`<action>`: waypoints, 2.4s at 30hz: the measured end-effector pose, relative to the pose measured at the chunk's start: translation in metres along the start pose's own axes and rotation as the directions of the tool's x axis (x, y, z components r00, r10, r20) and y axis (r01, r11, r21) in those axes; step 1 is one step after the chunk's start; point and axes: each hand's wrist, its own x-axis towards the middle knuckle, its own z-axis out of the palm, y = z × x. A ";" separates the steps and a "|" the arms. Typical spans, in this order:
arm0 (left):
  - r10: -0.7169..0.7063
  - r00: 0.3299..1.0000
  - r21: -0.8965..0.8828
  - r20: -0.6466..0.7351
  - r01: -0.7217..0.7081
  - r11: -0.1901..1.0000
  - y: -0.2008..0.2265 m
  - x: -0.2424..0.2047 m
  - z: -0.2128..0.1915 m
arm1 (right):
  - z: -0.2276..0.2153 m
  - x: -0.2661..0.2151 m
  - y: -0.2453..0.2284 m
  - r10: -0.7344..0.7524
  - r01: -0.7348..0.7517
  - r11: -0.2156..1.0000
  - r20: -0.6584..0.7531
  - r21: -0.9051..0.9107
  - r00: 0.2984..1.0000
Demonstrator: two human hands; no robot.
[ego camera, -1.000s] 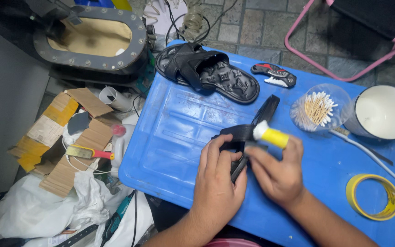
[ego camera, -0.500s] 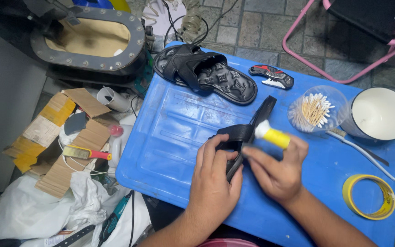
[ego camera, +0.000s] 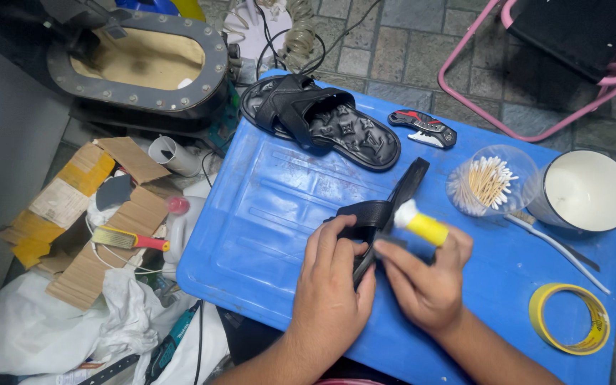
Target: The person applies glue to a black sandal using a yellow glue stick. They rub the glue along the sole and strap areas, then briefly pick up a small black piece before continuing to apply glue to the sandal.
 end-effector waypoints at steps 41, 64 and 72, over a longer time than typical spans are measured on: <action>0.087 0.967 -0.103 0.241 -0.064 0.993 -0.028 0.024 -0.052 | -0.014 -0.024 0.027 0.089 -0.081 0.989 -0.058 0.123 0.994; 0.290 0.941 -0.012 0.172 -0.293 0.956 -0.034 0.019 -0.051 | -0.020 -0.006 0.036 0.134 -0.122 0.989 -0.142 0.085 0.981; 0.069 0.997 -0.151 0.032 -0.063 0.987 -0.038 0.005 -0.044 | -0.017 -0.012 0.037 0.209 -0.194 0.968 -0.083 0.158 0.974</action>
